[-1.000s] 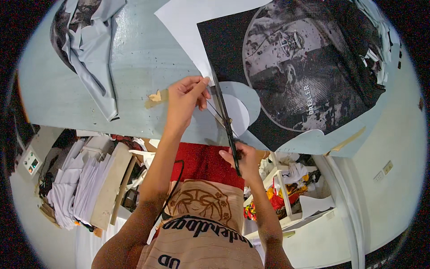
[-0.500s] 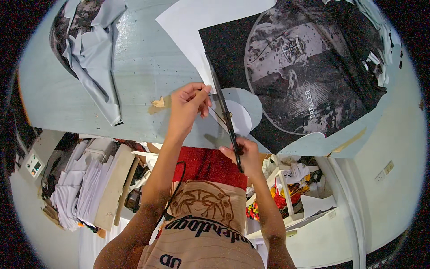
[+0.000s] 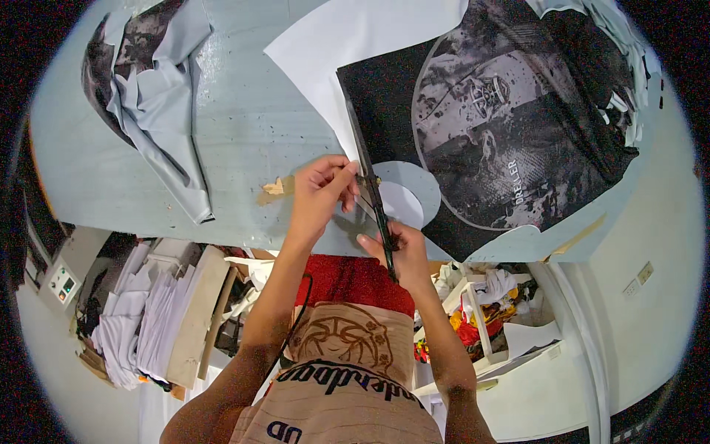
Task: Cutting out printed designs from a large sheet of transfer film using scissors.
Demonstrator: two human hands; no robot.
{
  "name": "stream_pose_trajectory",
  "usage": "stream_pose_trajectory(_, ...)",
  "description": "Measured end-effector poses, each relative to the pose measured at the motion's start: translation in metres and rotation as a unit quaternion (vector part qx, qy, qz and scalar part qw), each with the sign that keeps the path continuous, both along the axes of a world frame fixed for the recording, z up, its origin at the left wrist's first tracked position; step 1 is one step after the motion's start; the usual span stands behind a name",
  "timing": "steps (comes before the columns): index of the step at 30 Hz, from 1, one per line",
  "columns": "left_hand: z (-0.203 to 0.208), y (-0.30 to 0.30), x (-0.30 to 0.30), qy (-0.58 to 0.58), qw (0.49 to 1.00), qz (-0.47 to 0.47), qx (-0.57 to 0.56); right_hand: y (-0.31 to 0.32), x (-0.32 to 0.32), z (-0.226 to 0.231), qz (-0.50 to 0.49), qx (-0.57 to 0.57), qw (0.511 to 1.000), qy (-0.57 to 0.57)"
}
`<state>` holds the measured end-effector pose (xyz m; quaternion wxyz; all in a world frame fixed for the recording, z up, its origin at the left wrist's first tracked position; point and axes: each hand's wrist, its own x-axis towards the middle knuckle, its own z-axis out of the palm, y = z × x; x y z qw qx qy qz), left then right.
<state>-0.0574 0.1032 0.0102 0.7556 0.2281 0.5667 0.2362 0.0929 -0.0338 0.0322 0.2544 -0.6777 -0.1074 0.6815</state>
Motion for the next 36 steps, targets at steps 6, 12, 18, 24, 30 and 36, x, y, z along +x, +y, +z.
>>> stream_pose_trajectory(6, 0.0, 0.002, -0.002, -0.014, 1.0, 0.005, -0.004, 0.022, -0.002, -0.006, 0.037, 0.055, 0.998, -0.004)
stream_pose_trajectory(12, 0.003, 0.003, -0.004, 0.003, 1.0, -0.013, -0.019, 0.038, 0.001, 0.003, 0.009, 0.02, 1.0, -0.013)
stream_pose_trajectory(18, 0.002, 0.002, -0.004, -0.002, 1.0, -0.018, -0.007, 0.076, 0.014, -0.002, 0.046, 0.093, 0.995, 0.002)
stream_pose_trajectory(24, 0.004, 0.0, -0.003, -0.009, 1.0, -0.009, 0.004, 0.09, 0.026, 0.002, 0.047, 0.108, 0.993, 0.018)
stream_pose_trajectory(30, 0.006, 0.0, -0.001, -0.006, 1.0, -0.004, 0.006, 0.124, 0.025, 0.013, 0.054, 0.074, 0.994, 0.055)
stream_pose_trajectory(36, 0.004, -0.004, 0.0, -0.011, 0.999, 0.003, 0.038, 0.125, 0.019, 0.011, 0.029, 0.096, 0.995, 0.028)
